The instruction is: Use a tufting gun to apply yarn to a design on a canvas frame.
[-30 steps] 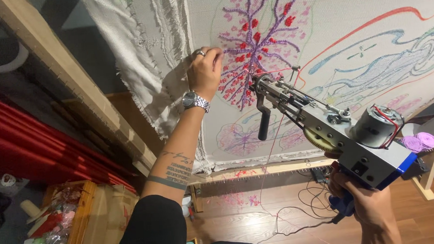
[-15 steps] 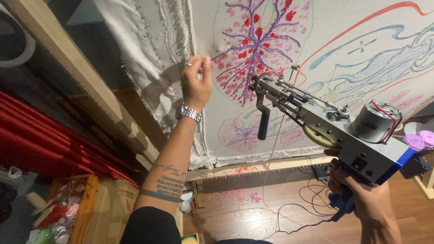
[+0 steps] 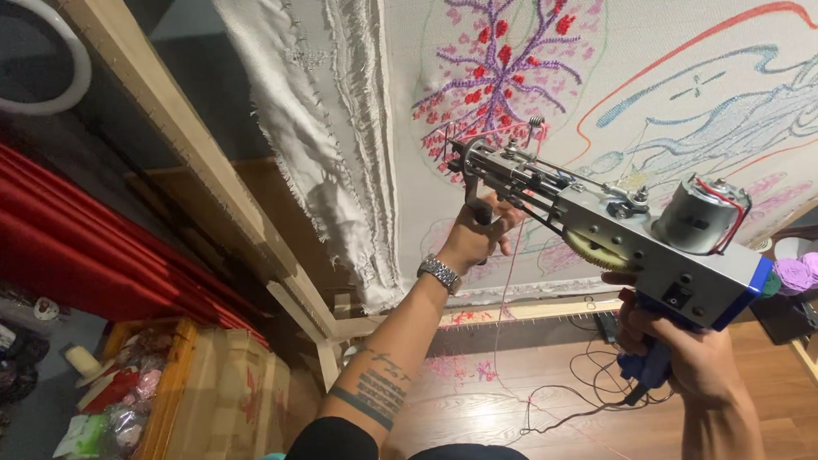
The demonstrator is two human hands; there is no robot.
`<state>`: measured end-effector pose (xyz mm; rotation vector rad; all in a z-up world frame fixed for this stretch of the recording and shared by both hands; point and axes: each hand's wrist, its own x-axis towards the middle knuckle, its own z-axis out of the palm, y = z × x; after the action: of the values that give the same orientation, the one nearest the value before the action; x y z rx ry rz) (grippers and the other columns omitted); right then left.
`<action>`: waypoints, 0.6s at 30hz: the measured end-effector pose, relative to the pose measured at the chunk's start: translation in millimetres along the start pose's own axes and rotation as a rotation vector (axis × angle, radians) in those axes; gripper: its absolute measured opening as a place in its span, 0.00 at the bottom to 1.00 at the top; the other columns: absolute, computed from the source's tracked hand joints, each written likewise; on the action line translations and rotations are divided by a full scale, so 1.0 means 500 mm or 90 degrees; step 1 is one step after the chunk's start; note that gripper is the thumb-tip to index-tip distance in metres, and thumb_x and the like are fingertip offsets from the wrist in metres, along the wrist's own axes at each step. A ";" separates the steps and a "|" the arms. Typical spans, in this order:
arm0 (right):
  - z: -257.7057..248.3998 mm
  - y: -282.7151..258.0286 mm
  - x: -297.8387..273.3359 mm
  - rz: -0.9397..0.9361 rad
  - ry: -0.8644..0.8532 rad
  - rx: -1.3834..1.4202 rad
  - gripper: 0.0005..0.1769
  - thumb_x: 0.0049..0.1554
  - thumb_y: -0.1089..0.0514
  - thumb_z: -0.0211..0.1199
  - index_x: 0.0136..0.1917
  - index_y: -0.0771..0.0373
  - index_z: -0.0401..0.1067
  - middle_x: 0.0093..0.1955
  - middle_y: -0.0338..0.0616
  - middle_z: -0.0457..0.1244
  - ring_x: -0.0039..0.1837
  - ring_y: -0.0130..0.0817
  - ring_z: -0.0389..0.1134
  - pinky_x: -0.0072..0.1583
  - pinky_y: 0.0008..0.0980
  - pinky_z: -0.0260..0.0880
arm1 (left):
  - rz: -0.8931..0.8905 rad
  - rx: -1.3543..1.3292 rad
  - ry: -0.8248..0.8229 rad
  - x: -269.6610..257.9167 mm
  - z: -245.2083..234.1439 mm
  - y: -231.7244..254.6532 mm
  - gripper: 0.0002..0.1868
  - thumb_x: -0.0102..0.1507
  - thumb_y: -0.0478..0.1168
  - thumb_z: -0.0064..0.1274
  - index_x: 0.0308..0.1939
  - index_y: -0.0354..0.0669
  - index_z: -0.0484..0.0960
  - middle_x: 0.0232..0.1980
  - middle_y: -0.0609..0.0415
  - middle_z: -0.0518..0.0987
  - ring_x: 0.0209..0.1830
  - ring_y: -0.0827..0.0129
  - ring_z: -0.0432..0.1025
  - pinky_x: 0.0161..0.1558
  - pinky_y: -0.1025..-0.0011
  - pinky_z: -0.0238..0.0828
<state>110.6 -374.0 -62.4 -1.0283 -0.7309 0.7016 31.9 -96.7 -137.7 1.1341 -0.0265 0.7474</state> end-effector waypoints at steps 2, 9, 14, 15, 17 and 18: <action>0.030 -0.035 0.011 -0.003 -0.047 -0.010 0.18 0.44 0.69 0.54 0.50 0.77 0.64 0.30 0.48 0.59 0.28 0.29 0.56 0.30 0.25 0.55 | -0.001 0.073 0.001 -0.014 0.032 0.053 0.12 0.55 0.41 0.54 0.34 0.39 0.69 0.37 0.50 0.78 0.19 0.73 0.67 0.17 0.79 0.67; 0.041 -0.049 0.023 -0.013 -0.105 -0.036 0.21 0.39 0.70 0.51 0.48 0.76 0.67 0.25 0.46 0.58 0.24 0.29 0.54 0.29 0.26 0.55 | 0.021 0.124 -0.031 -0.010 0.041 0.072 0.15 0.55 0.48 0.53 0.23 0.46 0.66 0.18 0.60 0.66 0.40 0.65 0.75 0.15 0.81 0.65; 0.050 -0.050 0.026 -0.012 -0.132 -0.007 0.22 0.42 0.68 0.53 0.52 0.78 0.65 0.27 0.46 0.58 0.27 0.28 0.54 0.30 0.24 0.54 | -0.013 0.059 0.012 -0.004 0.030 0.058 0.09 0.56 0.41 0.53 0.31 0.41 0.70 0.36 0.49 0.78 0.27 0.73 0.67 0.17 0.81 0.63; 0.056 -0.052 0.027 -0.026 -0.140 0.011 0.17 0.43 0.69 0.56 0.48 0.76 0.67 0.27 0.45 0.58 0.26 0.27 0.54 0.29 0.23 0.54 | 0.015 0.004 -0.011 0.001 0.018 0.041 0.13 0.56 0.40 0.55 0.30 0.46 0.64 0.39 0.49 0.77 0.40 0.67 0.73 0.18 0.81 0.64; 0.039 -0.039 0.033 -0.038 -0.144 0.018 0.11 0.43 0.70 0.56 0.42 0.72 0.66 0.27 0.46 0.59 0.26 0.28 0.55 0.28 0.24 0.56 | -0.017 0.049 0.015 0.000 0.028 0.062 0.12 0.56 0.40 0.53 0.35 0.40 0.67 0.38 0.45 0.77 0.33 0.70 0.71 0.19 0.81 0.64; 0.031 -0.033 0.037 -0.049 -0.147 0.025 0.06 0.43 0.70 0.56 0.37 0.68 0.65 0.27 0.47 0.60 0.26 0.29 0.56 0.28 0.25 0.58 | -0.049 0.094 0.042 0.000 0.033 0.072 0.15 0.56 0.41 0.51 0.39 0.33 0.69 0.36 0.42 0.78 0.26 0.72 0.69 0.19 0.81 0.64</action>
<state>111.5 -357.7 -38.4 -0.8867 -0.9478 0.7722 17.6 -102.6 -101.5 1.2436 0.1293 0.7263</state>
